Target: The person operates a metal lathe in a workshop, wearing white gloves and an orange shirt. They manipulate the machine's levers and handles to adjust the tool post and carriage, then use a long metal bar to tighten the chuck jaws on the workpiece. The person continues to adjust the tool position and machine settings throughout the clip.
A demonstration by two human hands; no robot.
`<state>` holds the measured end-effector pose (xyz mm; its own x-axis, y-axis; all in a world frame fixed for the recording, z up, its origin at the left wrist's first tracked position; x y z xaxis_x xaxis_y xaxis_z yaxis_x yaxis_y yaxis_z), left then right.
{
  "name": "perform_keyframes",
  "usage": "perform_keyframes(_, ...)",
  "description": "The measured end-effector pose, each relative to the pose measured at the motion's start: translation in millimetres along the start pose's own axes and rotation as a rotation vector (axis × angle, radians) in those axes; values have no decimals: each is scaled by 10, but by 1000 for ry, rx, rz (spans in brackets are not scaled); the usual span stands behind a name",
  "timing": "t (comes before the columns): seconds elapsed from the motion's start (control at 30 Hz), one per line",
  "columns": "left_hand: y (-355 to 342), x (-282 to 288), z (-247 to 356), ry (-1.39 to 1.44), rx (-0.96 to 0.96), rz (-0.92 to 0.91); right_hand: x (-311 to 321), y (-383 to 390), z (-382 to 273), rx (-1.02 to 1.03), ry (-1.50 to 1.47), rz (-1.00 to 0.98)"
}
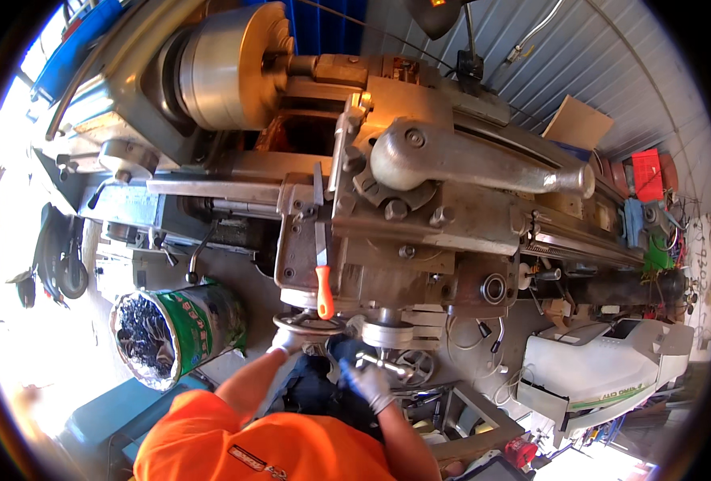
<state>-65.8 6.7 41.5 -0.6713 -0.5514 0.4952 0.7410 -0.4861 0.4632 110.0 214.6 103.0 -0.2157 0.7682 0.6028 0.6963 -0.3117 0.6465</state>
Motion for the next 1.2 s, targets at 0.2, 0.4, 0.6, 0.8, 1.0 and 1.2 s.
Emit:
perform_keyframes(0.2,645,347,-67,68,111,42,1145,796,-504,-55,-759,138)
perform_keyframes(0.4,445,-192,406,93,-88,-254,150,117,-298,-6,-7,264)
perform_keyframes(0.6,856,859,699,-149,-163,-138,1891,821,-309,-103,61,120)
perform_keyframes(0.8,1011,1621,2274,190,-662,180,3505,1051,-1302,884,-800,1100)
perform_keyframes(1.0,707,1961,3497,69,-1054,736,4199,367,-2525,1031,-91,1865)
perform_keyframes(1.2,171,2102,4004,-48,-954,827,4344,178,-2634,1145,-384,1721)
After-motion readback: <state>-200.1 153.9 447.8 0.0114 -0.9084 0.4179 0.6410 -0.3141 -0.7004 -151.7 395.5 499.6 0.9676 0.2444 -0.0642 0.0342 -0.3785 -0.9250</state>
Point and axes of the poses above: each hand's wrist, its own y-axis away from the middle knuckle, its own x-axis out of the back of the hand, z = x × y, the point moved 3 cm from there along -y, towards the middle knuckle
